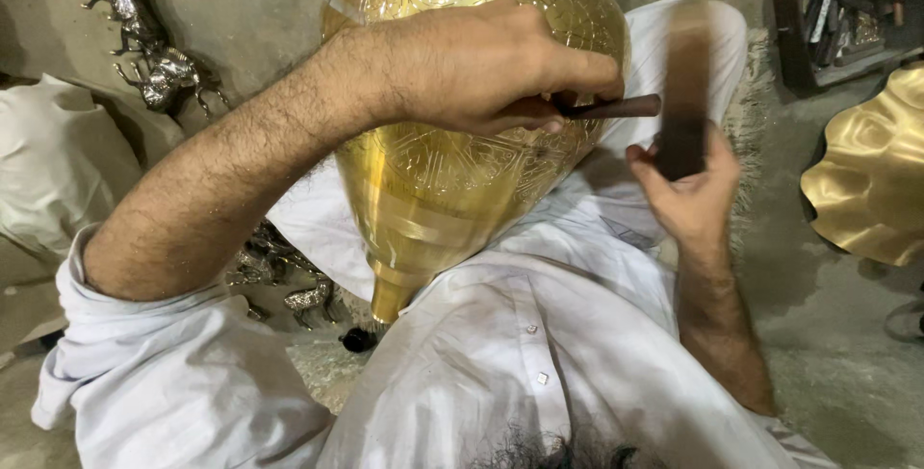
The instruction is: The person sits on the floor with a large engraved brass vase held between the legs, presses a steel punch against the decorated surface and strikes it with a wooden mallet, repositioning the punch repeatedly to chase the pattern across the vase body.
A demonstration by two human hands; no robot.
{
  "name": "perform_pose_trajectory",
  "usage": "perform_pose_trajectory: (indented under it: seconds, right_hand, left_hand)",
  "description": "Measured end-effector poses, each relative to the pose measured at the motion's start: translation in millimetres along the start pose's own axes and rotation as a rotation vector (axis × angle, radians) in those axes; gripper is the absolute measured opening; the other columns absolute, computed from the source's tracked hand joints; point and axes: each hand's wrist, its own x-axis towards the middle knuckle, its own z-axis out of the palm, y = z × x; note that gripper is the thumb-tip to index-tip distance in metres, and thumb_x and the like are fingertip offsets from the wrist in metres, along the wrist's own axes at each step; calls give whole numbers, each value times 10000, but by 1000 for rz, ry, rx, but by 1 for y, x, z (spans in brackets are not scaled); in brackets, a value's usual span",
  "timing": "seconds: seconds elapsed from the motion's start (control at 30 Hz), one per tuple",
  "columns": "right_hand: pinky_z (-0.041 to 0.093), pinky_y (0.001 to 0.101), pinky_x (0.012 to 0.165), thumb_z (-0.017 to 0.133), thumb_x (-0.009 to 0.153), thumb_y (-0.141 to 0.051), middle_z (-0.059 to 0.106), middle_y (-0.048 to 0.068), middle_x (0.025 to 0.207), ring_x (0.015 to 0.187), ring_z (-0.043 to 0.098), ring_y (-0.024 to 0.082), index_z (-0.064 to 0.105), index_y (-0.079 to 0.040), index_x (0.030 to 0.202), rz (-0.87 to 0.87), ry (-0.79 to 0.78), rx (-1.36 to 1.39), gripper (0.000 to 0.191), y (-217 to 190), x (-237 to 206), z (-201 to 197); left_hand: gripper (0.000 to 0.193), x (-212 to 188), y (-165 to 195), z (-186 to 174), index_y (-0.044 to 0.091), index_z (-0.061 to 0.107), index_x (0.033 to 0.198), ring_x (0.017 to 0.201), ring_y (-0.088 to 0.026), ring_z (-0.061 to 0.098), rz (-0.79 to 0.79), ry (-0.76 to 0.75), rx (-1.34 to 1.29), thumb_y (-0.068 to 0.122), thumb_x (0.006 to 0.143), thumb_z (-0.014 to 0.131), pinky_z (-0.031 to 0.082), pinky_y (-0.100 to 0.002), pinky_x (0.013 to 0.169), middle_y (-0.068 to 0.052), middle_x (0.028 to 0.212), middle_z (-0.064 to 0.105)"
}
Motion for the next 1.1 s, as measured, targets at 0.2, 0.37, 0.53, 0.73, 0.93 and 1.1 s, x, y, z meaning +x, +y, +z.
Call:
perform_pose_trajectory:
  seconds: [0.2, 0.37, 0.53, 0.73, 0.93, 1.1]
  right_hand:
    - [562, 342, 814, 858, 900, 10, 671, 151, 970, 877, 658, 210, 590, 52, 1119, -304, 149, -355, 349, -12, 2, -15]
    - [570, 262, 823, 810, 1100, 44, 619, 60, 1061, 918, 636, 137, 567, 2, 1230, -162, 205, 190, 279, 5, -2, -13]
    - [590, 277, 836, 788, 1092, 49, 630, 81, 1122, 947, 654, 162, 523, 0, 1254, -276, 256, 113, 315, 12, -2, 3]
    - [542, 372, 712, 830, 843, 38, 577, 119, 895, 798, 620, 244, 397, -93, 908, -595, 262, -829, 457, -7, -5, 16]
    - [512, 416, 804, 848, 980, 35, 590, 123, 1005, 889, 603, 256, 510, -50, 1134, -410, 313, -558, 381, 2, -11, 25]
    - [505, 396, 861, 802, 970, 8, 585, 112, 1017, 909, 583, 263, 479, -74, 1168, -475, 374, -305, 388, 11, -20, 21]
  left_hand:
    - [333, -1, 7, -2, 144, 605, 1230, 843, -373, 736, -22, -32, -21, 247, 953, 758, 552, -542, 707, -102, 880, 766]
    - [283, 3, 8, -1, 140, 652, 1178, 852, -377, 732, 9, -43, -20, 231, 931, 755, 550, -541, 698, -107, 883, 764]
    - [289, 11, 5, -3, 145, 676, 1193, 850, -366, 735, 45, -89, -27, 212, 920, 744, 560, -524, 714, -97, 910, 769]
    - [295, 22, 6, -5, 173, 690, 1194, 865, -334, 739, 70, -247, -2, 222, 906, 732, 553, -512, 740, -59, 903, 781]
    - [240, 38, 14, -4, 228, 697, 1153, 844, -260, 742, -32, -425, 122, 236, 913, 700, 566, -480, 767, -15, 873, 771]
    - [199, 46, 18, -1, 224, 700, 1134, 898, -257, 732, -42, -493, 165, 254, 938, 687, 561, -491, 792, -11, 893, 770]
